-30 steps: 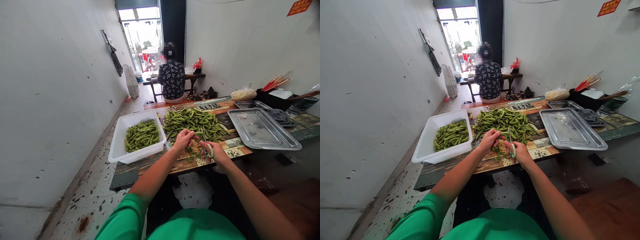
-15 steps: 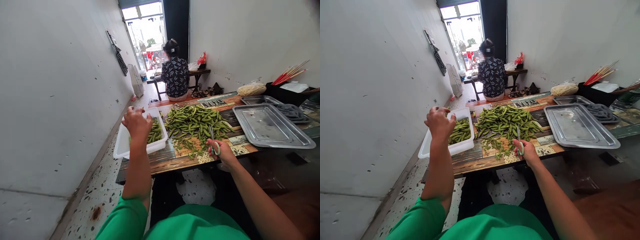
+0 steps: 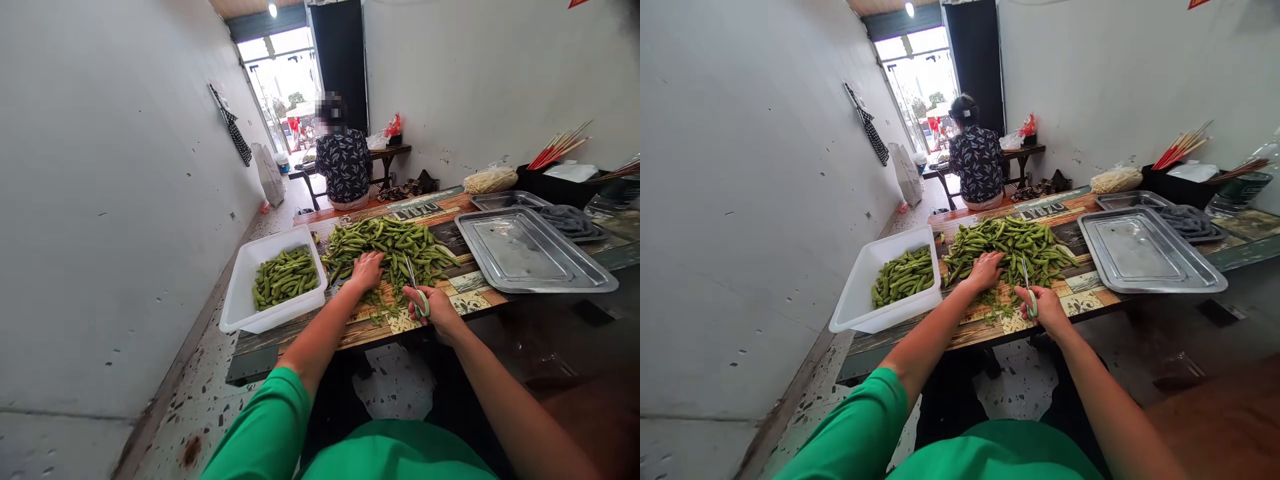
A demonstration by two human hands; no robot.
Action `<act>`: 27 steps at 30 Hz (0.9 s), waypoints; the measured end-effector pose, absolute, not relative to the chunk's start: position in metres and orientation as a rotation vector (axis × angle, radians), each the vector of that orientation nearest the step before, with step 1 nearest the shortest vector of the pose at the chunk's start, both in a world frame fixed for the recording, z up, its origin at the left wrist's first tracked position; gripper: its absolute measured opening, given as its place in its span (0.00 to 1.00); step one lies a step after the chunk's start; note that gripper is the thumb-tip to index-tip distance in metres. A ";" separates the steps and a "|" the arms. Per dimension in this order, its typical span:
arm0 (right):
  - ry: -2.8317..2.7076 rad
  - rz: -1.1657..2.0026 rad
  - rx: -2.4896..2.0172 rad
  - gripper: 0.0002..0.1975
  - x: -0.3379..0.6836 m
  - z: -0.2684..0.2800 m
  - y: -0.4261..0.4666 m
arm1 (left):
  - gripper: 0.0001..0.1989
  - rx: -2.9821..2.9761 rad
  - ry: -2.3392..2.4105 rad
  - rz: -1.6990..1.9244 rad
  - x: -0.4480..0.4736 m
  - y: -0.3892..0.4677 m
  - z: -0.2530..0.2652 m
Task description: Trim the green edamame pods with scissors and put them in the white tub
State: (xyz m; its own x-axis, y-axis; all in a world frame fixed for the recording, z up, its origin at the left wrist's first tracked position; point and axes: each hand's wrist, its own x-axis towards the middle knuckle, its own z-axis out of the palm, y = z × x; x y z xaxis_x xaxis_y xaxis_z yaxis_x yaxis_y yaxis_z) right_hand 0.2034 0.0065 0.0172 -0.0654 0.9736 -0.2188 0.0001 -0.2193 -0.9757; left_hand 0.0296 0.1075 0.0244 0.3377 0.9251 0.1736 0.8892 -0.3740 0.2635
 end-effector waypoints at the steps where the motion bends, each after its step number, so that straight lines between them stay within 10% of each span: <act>1: -1.134 1.426 -1.331 0.21 0.204 0.016 0.007 | 0.23 2.477 1.695 0.391 0.030 0.107 0.026; 27: -1.513 1.257 -1.580 0.23 0.189 0.034 0.015 | 0.17 1.732 1.301 1.117 0.016 0.074 0.031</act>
State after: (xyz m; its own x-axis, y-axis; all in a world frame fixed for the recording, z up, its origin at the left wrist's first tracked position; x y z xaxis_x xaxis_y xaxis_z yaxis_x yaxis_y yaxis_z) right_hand 0.1886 0.0147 0.0343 -0.1029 0.9704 -0.2183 0.3929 -0.1619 -0.9052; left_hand 0.0162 0.0739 0.0305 0.1276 0.9652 0.2284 0.3716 -0.2600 0.8912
